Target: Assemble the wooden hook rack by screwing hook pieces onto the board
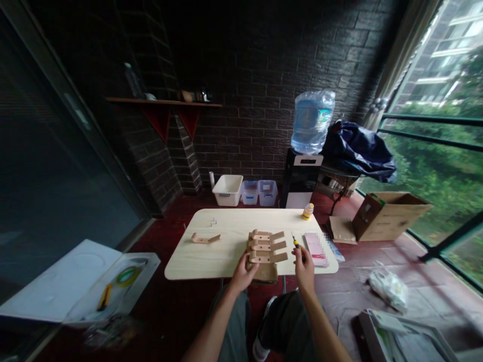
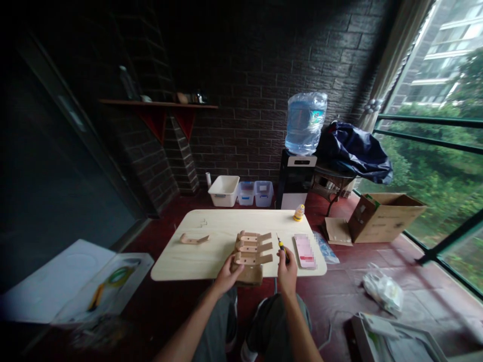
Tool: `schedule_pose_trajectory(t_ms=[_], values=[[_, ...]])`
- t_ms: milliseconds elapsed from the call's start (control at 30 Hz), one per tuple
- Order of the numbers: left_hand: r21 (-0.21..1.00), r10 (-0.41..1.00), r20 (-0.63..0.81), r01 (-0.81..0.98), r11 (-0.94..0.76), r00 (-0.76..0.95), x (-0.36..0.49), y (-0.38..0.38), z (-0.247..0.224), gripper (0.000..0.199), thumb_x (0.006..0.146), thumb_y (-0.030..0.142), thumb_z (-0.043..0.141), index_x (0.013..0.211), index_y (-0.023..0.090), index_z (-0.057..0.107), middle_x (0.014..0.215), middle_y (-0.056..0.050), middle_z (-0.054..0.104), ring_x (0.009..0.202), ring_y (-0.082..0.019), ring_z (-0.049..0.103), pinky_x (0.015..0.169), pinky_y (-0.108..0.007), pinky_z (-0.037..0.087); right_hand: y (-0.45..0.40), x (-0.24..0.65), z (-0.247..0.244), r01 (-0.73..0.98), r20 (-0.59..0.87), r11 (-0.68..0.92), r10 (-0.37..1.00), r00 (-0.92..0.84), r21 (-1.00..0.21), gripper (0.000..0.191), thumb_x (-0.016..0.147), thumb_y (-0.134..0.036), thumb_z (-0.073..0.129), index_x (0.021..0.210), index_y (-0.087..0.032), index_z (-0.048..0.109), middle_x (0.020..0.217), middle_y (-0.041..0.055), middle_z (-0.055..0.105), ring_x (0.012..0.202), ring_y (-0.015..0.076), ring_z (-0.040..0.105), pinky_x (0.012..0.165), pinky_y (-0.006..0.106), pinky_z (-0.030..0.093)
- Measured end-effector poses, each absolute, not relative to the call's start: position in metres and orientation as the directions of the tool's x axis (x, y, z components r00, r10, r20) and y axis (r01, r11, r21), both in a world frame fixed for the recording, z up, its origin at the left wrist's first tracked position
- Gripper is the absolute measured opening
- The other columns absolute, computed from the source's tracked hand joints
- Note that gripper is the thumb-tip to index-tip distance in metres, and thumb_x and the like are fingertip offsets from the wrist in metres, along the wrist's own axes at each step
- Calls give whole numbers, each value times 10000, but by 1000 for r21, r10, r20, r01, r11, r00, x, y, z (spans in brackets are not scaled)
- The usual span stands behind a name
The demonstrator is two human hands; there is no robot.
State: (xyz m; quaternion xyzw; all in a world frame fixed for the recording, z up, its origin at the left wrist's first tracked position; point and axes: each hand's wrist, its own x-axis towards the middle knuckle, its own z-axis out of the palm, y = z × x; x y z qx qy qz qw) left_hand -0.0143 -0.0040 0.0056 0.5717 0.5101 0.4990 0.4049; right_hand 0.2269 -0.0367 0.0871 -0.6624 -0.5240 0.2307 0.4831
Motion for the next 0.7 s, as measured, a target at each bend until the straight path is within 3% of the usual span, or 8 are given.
schedule_pose_trajectory(t_ms=[100,233,333,400,533,700], values=[[970,991,135,206,-130,-10,-12,-6,8,491,800,423,761,1231,250,604,1254,-117,707,1190,-299,669,1067,-496,504,-33,223,62,355,96,-48,921,378,-934,579,1037,-472,90,1267,-181,534,1162,219,700,1094,287,713,798,399,615],[971,989,142,202,-132,-37,-12,-11,4,585,745,338,772,1287,257,567,1328,-126,666,1250,-313,637,1090,-497,490,-33,218,40,230,41,-60,910,413,-971,668,1006,-608,-2,1101,-259,559,867,108,655,772,265,699,667,373,590],[981,977,131,165,-103,-167,-22,-11,0,496,748,323,726,1221,260,590,1355,-131,645,1324,-322,587,1120,-495,467,-33,216,36,234,97,-18,877,470,-972,545,958,-756,299,937,-269,543,756,31,599,681,233,614,622,341,533],[989,939,122,115,-89,-322,-35,-4,5,429,784,347,668,1190,237,582,1370,-141,624,1361,-318,560,1130,-497,460,-32,215,36,179,96,3,852,514,-984,554,845,-803,538,844,-250,517,700,-16,554,664,193,542,641,314,486],[987,806,161,73,-145,-569,-66,30,45,347,797,334,644,1113,211,569,1285,-151,646,1267,-298,628,1063,-462,522,-32,213,40,80,50,12,870,491,-997,601,799,-830,579,694,-251,456,610,-50,463,651,164,445,653,303,414],[959,737,273,238,-155,-618,-86,96,116,260,883,270,545,1136,209,559,1262,-131,660,1198,-235,665,984,-383,570,-34,209,50,62,29,0,883,468,-998,573,883,-790,474,658,-263,465,583,-33,468,620,189,445,609,325,381]])
